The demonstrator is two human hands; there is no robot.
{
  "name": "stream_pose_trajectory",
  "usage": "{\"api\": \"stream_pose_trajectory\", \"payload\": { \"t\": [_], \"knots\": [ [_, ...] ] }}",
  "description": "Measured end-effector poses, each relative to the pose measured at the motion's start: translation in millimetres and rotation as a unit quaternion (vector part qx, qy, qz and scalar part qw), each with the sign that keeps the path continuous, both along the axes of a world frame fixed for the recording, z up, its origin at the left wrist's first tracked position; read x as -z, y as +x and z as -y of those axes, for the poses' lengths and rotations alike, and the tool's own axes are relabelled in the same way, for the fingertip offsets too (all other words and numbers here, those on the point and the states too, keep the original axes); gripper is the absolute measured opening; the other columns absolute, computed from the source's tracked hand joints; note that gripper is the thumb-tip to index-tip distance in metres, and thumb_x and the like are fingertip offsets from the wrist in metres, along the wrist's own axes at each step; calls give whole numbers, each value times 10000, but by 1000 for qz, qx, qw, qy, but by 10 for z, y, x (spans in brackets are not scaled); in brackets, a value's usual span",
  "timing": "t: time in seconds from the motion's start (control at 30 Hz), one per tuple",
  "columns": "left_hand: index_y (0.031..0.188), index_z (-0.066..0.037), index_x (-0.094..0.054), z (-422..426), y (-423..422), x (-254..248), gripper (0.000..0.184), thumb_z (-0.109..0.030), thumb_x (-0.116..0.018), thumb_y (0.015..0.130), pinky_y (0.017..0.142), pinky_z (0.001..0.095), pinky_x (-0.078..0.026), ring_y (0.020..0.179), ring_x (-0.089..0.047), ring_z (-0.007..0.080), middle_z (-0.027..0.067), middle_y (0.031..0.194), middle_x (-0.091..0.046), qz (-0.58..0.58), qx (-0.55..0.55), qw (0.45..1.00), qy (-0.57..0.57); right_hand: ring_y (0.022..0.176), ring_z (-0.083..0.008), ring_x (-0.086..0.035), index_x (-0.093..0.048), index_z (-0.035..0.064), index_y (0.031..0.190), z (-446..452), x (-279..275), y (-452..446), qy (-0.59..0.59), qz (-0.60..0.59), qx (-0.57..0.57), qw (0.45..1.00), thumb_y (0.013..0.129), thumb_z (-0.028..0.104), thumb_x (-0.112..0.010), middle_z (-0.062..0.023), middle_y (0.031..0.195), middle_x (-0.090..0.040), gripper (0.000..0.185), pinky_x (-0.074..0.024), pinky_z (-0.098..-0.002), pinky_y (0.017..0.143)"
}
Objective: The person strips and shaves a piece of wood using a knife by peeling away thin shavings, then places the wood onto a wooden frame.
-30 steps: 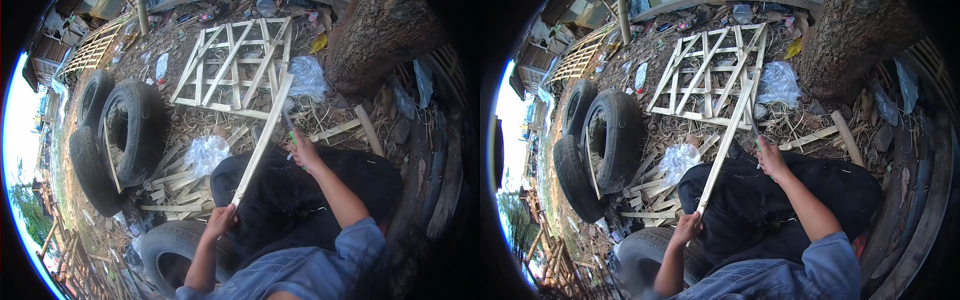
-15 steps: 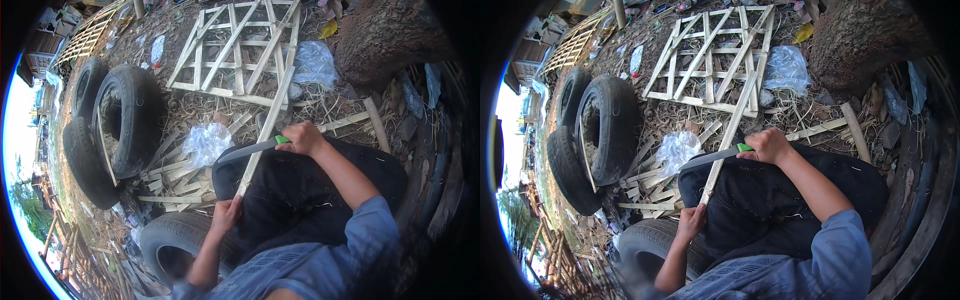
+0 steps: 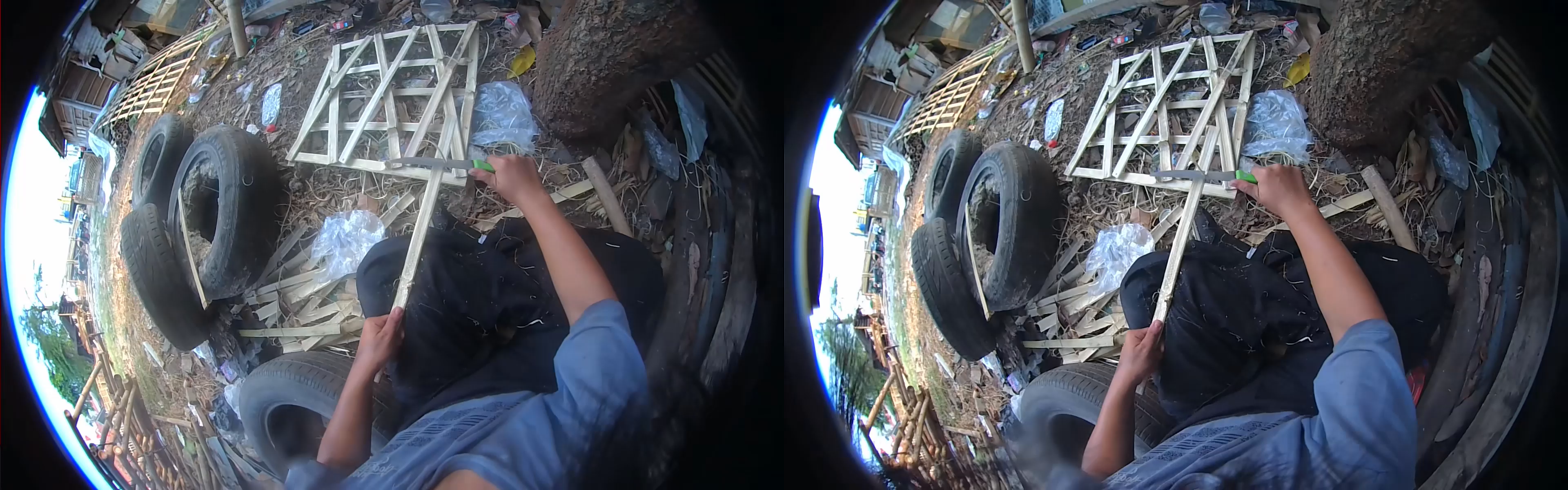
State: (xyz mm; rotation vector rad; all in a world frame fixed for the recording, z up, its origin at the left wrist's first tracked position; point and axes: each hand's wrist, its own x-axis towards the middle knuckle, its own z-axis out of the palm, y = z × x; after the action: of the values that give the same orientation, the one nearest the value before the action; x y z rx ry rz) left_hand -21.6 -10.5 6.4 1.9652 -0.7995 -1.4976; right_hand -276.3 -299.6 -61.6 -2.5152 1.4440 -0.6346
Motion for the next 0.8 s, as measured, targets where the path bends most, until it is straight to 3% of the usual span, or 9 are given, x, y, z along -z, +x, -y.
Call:
{"api": "stream_pose_trajectory", "payload": {
  "t": [0.1,0.2,0.3,0.4,0.47,0.8],
  "knots": [
    [630,-73,-530,16,3,-67,527,-457,-465,985,408,237,-276,424,-383,66,-40,508,-431,-9,15,1000,22,612,-315,-669,-670,74,746,26,-155,-57,-13,-38,23,999,832,664,-513,-150,623,-646,617,-531,-427,548],
    [638,-74,-532,-46,-38,-125,517,-454,-470,983,400,241,-269,408,-377,70,-39,502,-424,-12,2,1000,15,624,-316,-674,-694,80,770,-135,-202,41,49,-89,49,994,838,663,-505,-157,645,-655,617,-534,-428,559],
    [655,-73,-537,-147,-13,-153,512,-463,-472,980,395,242,-262,395,-366,71,-42,495,-408,-31,3,999,13,605,-344,-665,-687,70,773,-430,-237,224,59,16,85,994,861,642,-492,-168,635,-649,611,-532,-447,549],
    [671,-74,-545,-116,41,-102,519,-484,-461,977,384,243,-256,382,-356,73,-43,486,-399,-43,22,999,0,579,-344,-656,-661,62,736,-675,-447,182,12,42,28,999,868,633,-489,-163,607,-636,612,-533,-445,539],
    [680,-73,-556,-140,69,-114,524,-496,-460,973,376,246,-253,370,-360,79,-36,478,-411,-73,35,996,29,550,-328,-650,-627,64,672,-886,-481,172,-4,37,-97,995,869,634,-488,-149,564,-615,618,-535,-428,524],
    [631,-38,-569,-179,82,-18,530,-439,-505,971,414,240,-315,433,-443,78,-19,512,-468,-28,28,999,1,477,-282,-627,-547,92,588,-876,-380,225,-53,14,-200,978,847,667,-482,-94,504,-573,634,-520,-381,470]
  ]
}}
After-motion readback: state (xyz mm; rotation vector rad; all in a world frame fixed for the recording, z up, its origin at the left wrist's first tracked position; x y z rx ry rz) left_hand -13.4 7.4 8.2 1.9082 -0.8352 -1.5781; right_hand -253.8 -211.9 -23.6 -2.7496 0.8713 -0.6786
